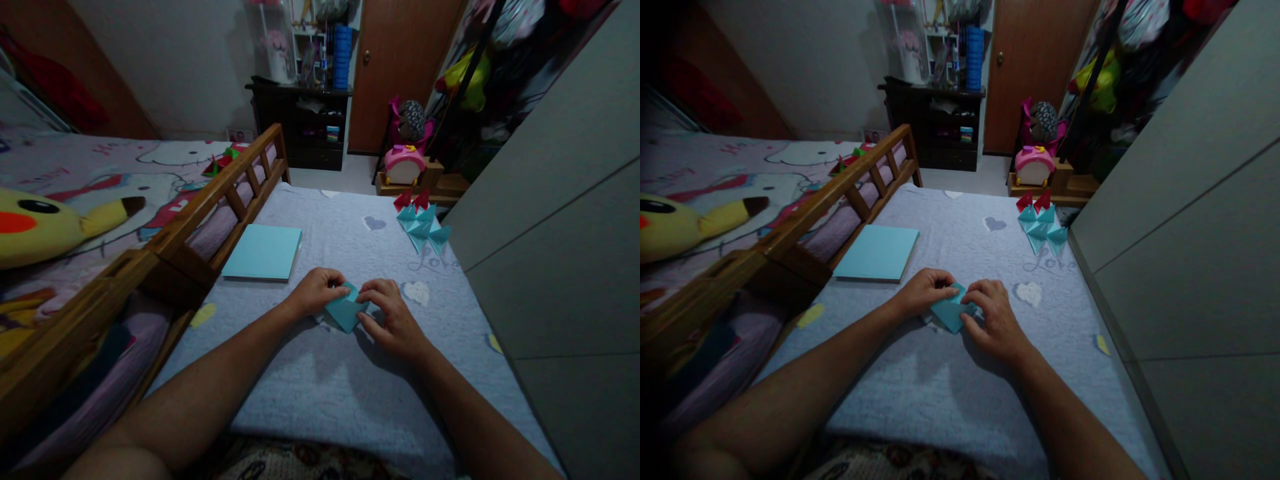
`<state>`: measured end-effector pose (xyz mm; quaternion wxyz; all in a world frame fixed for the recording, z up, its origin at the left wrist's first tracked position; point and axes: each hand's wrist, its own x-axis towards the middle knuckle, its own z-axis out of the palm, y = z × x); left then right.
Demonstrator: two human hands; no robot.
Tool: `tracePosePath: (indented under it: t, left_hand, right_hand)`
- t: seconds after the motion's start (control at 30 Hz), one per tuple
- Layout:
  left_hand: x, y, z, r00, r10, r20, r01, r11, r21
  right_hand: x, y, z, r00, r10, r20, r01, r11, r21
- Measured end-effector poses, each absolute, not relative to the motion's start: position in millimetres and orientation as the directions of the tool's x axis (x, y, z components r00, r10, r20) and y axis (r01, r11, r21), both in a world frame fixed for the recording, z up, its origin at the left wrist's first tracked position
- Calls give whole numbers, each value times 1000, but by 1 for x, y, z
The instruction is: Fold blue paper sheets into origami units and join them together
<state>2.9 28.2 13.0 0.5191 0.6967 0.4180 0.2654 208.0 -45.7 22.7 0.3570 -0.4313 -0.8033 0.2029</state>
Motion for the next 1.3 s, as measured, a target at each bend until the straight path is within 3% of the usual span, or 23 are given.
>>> tracePosePath:
  t: [1.07, 1.3]
  left_hand:
    - [4, 34, 3, 504, 860, -86, 398, -143, 906]
    - [1, 32, 4, 380, 923, -60, 315, -68, 947]
  right_hand:
    - [200, -39, 7, -219, 970, 109, 697, 234, -678]
    - [202, -39, 5, -227, 969, 100, 674, 231, -702]
